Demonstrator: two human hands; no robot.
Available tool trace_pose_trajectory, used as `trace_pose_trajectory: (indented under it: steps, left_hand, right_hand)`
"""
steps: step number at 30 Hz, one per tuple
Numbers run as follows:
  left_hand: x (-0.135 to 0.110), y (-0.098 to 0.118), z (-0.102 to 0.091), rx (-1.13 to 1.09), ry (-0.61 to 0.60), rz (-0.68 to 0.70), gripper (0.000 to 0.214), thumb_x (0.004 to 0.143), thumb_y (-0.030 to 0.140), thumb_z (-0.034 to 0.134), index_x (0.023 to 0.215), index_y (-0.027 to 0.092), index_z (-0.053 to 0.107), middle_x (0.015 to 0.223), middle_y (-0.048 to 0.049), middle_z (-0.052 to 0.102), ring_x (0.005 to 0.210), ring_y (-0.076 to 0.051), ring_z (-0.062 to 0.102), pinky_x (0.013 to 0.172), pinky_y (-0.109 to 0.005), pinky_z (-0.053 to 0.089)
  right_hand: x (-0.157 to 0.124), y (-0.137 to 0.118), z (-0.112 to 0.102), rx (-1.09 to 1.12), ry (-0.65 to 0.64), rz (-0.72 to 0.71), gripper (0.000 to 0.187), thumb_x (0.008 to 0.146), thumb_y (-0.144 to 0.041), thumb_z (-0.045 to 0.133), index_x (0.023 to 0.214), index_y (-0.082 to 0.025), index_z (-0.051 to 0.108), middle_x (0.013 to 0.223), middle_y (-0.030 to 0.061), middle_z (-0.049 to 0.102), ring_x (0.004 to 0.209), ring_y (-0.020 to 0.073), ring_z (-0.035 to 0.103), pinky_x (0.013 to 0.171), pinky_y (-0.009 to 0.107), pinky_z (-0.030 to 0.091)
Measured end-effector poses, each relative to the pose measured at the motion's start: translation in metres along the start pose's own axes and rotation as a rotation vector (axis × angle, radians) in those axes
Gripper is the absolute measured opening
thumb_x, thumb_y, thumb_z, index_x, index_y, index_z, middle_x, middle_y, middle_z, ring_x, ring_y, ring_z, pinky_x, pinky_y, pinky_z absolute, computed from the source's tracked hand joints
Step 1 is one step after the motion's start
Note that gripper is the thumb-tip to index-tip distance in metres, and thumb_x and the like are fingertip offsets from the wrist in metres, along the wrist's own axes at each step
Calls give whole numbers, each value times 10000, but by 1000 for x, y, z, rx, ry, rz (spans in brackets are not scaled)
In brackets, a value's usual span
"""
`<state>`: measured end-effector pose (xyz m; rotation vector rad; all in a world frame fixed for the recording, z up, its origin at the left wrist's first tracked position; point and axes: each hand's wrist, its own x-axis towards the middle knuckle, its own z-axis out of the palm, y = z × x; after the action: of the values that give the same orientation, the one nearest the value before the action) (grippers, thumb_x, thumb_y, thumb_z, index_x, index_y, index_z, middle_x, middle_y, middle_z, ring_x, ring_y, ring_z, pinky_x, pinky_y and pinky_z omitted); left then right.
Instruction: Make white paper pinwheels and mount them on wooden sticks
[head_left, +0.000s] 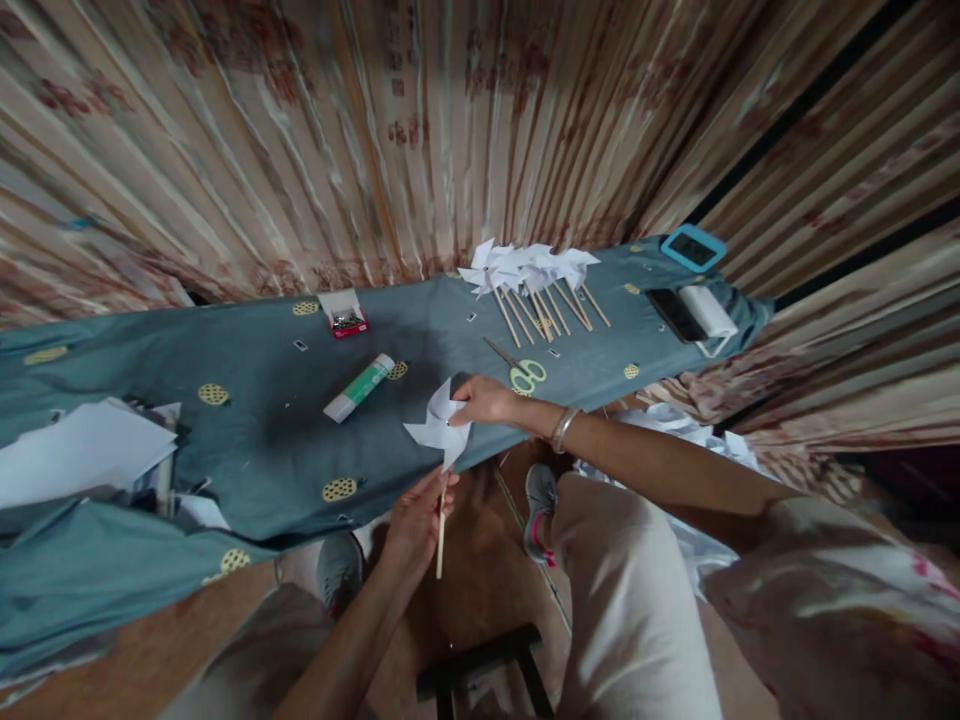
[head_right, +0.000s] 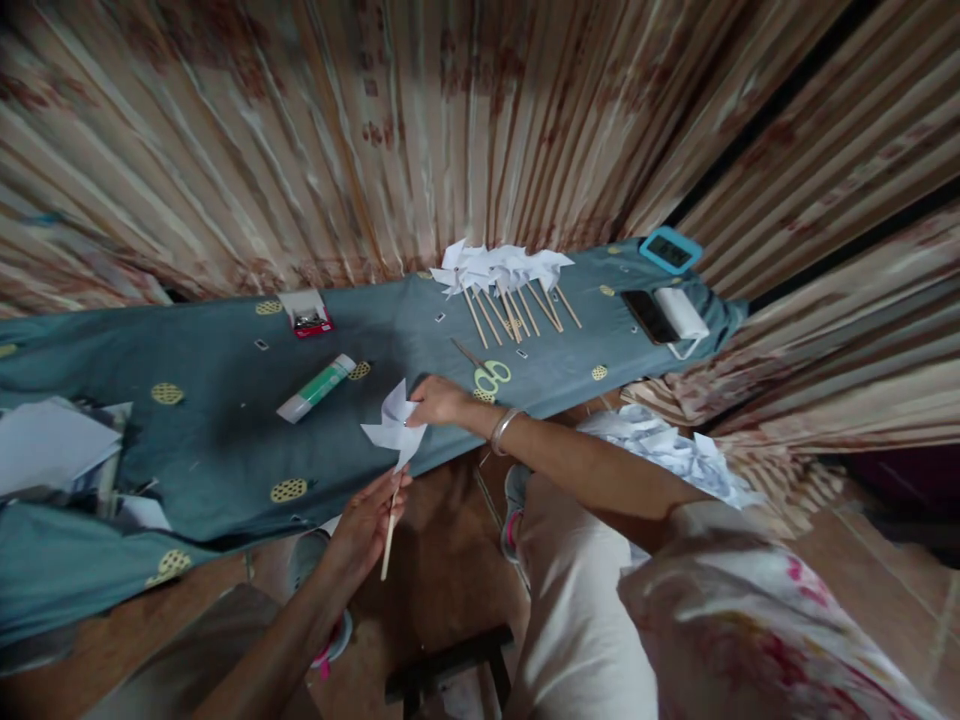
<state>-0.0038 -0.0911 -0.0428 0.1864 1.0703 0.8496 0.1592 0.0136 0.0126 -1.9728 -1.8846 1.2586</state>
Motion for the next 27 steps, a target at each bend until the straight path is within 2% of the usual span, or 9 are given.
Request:
trace_pose_trajectory:
  steps: [6, 14, 21, 27]
  left_hand:
    - [2, -2, 1, -14, -21, -5, 393, 400, 214, 936, 717, 77, 748, 637, -50, 693, 493, -50, 504, 467, -173, 358]
    - [1, -1, 3, -19, -29, -10, 400, 377, 244, 948, 678, 90, 734, 639, -39, 680, 505, -45, 499, 485, -179, 363]
    - [1, 0, 4, 7, -52, -20, 328, 459, 221, 924, 683, 83, 728, 624, -37, 665, 509, -54, 510, 493, -193, 365]
    - [4, -2, 2, 10, -56, -35, 317, 481, 208, 910, 724, 90, 744, 632, -31, 675, 494, -52, 503, 491, -198, 368]
  right_hand:
    - [-1, -28, -18, -242, -137, 65, 64, 699, -172, 743, 711, -111, 728, 558, -41, 492, 572, 95, 436, 528, 225, 298]
    - [8, -33, -20, -327, -234, 89, 184, 710, -188, 727, 854, -76, 745, 675, 0, 603, 587, 94, 435, 536, 225, 323]
    - [24, -19, -18, -286, -278, 73, 128, 667, -204, 743, 688, -94, 681, 557, -40, 484, 532, 78, 360, 512, 241, 271]
    - [39, 6, -13, -197, -278, 43, 193, 641, -274, 775, 646, -136, 640, 530, -63, 425, 513, 74, 346, 494, 245, 255]
